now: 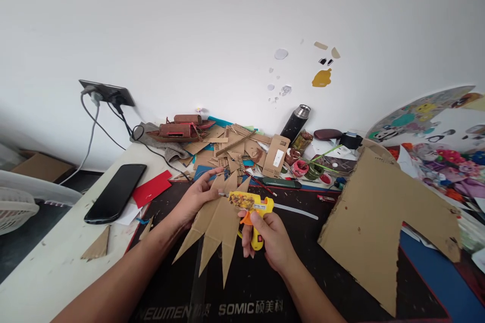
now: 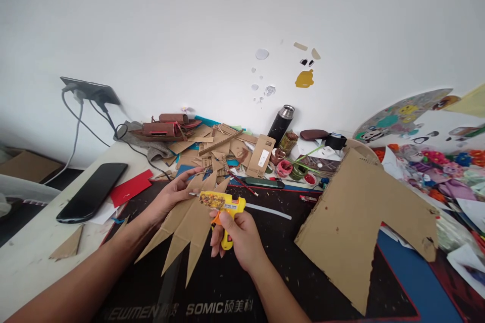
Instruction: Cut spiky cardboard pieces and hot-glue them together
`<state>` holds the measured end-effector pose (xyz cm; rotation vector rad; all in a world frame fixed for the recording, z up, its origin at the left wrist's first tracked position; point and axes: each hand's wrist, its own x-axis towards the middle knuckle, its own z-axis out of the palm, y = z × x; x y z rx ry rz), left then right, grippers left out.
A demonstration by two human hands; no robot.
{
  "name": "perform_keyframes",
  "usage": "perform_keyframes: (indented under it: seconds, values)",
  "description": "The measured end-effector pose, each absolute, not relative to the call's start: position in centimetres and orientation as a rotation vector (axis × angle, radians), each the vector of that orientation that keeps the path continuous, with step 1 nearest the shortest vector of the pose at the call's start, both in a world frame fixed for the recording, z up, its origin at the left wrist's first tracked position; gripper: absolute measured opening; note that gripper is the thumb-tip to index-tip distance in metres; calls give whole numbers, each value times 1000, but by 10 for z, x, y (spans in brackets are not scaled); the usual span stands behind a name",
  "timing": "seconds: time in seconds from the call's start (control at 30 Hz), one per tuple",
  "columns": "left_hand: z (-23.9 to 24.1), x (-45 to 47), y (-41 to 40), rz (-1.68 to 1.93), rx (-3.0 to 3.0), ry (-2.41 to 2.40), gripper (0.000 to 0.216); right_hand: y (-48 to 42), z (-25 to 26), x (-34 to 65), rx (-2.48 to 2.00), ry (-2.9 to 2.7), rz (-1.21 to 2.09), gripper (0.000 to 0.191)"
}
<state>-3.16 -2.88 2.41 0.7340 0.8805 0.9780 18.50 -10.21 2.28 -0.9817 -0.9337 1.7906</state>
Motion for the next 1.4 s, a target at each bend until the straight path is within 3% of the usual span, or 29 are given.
perform_keyframes:
  seconds: [0.33,0.87,1.3,1.4]
  values:
    - [33,-27,-34,990,744,837,98,-103,35,183,-907,-984,1720,58]
    - [17,-28,-31,1013,774,783,89,-110,42,173,-570,-1136,1927,58]
    - [26,-28,-36,984,799,834,90,-98,52,182,-1244,-1118,1624,73]
    - [27,-28,-37,972,806,866,91,-92,55,186,-1354,-1192,1501,66]
